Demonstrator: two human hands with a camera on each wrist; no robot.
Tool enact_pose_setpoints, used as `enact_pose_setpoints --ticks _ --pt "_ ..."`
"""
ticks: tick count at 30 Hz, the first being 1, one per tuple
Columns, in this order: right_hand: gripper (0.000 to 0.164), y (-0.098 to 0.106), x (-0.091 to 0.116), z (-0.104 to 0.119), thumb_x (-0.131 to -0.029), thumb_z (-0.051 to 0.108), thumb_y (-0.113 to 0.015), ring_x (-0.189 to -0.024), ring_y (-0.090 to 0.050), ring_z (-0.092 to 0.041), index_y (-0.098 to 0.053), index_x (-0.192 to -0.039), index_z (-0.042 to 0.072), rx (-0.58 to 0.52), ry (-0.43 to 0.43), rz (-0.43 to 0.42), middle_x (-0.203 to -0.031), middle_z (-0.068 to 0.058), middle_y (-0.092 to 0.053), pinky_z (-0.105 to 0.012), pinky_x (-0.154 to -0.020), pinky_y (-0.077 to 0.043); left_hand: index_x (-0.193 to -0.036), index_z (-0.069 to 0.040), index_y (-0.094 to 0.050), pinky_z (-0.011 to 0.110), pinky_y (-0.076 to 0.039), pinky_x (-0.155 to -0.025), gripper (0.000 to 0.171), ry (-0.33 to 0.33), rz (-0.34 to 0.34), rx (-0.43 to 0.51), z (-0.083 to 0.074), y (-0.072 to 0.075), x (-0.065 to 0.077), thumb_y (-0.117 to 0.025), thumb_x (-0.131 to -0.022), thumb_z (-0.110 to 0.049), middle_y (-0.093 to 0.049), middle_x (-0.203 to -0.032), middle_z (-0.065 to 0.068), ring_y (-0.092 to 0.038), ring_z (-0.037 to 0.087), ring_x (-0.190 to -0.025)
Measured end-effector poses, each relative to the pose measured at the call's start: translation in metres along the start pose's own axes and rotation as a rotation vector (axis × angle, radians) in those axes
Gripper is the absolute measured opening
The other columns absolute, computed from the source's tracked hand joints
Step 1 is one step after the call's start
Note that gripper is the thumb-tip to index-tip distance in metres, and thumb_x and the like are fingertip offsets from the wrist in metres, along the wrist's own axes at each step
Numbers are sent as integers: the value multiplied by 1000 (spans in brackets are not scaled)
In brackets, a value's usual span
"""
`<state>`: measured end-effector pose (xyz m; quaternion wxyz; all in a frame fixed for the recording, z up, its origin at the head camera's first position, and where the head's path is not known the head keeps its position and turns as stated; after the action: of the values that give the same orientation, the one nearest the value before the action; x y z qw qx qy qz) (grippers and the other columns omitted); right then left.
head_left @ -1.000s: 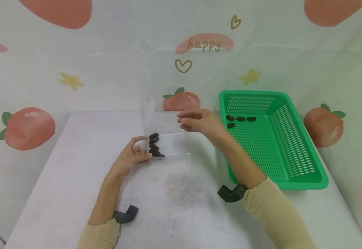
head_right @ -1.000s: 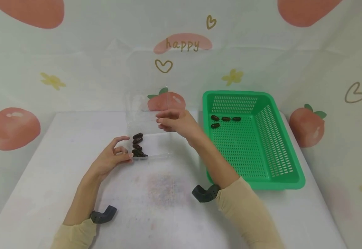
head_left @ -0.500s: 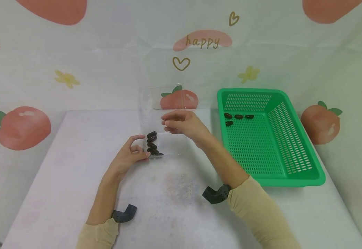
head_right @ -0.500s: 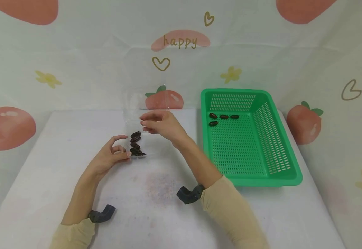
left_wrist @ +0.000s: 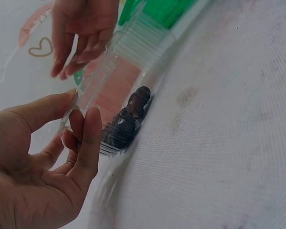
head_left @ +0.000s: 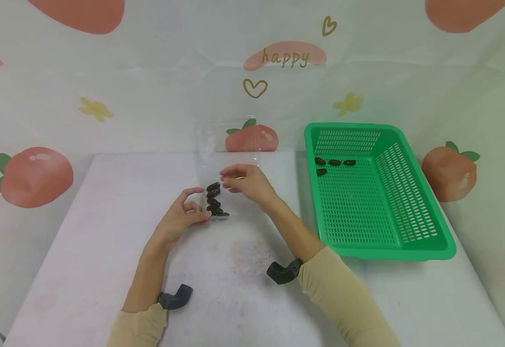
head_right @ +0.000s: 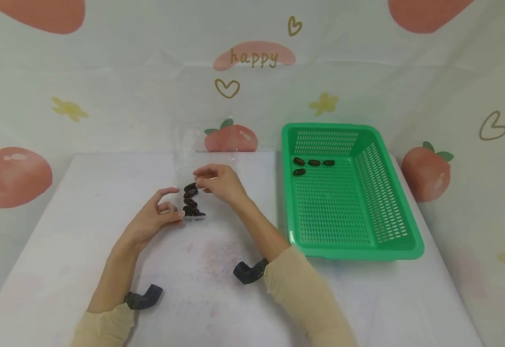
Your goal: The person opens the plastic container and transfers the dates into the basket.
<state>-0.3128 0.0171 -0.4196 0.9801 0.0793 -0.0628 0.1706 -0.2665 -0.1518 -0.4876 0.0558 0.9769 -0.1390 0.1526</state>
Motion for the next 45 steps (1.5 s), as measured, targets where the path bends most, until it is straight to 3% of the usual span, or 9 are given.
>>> enact_pose_setpoints --ticks 6,11,29,38,45 --pt "28 -1 -10 -18 -94 7 -68 -99 -68 -20 -68 -120 -1 11 -10 -35 -112 -11 -70 -28 -84 -57 -150 -14 -32 28 -54 -83 76 -2 2 -5 0 -2 -2 -75 -88 -7 -49 -72 -1 -70 28 -84" --pt "27 -2 -16 -30 -93 3 -68 -102 -67 -22 -68 -119 -3 10 -23 -46 -113 -15 -70 -29 -83 -57 -150 -14 -32 28 -55 -84 76 -3 -1 -1 1 -3 -2 -75 -88 -6 -49 -72 -1 -70 29 -84" --pt "26 -12 -33 -48 -91 2 -66 -91 -65 -13 -72 -116 5 164 -66 -19 -107 -7 -73 -23 -76 -54 -150 -14 -33 30 -56 -84 75 -19 7 23 -2 -4 -1 -75 -88 -7 -49 -72 -1 -70 27 -82" --pt "21 -17 -39 -48 -89 5 -69 -90 -68 -12 -74 -110 8 410 -20 0 -99 -4 -74 -23 -77 -51 -149 -15 -34 29 -56 -83 74 -21 6 21 -3 -4 -3 -75 -88 -7 -49 -73 -1 -70 26 -83" --pt "23 -26 -43 -51 -86 9 -75 -90 -66 -12 -75 -110 8 478 -25 36 -95 -1 -74 -24 -77 -50 -149 -13 -33 28 -56 -82 74 -15 5 18 -1 -2 -2 -74 -89 -4 -49 -74 0 -70 26 -82"
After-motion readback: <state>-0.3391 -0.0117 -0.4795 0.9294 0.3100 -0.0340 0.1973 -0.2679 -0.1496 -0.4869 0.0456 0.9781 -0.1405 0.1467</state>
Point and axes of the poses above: each hand's wrist, its own x-axis away from the middle knuckle, its own y-axis out of the back of the hand, z = x × y, the point moved 10 cm from there along -x, towards the middle knuckle
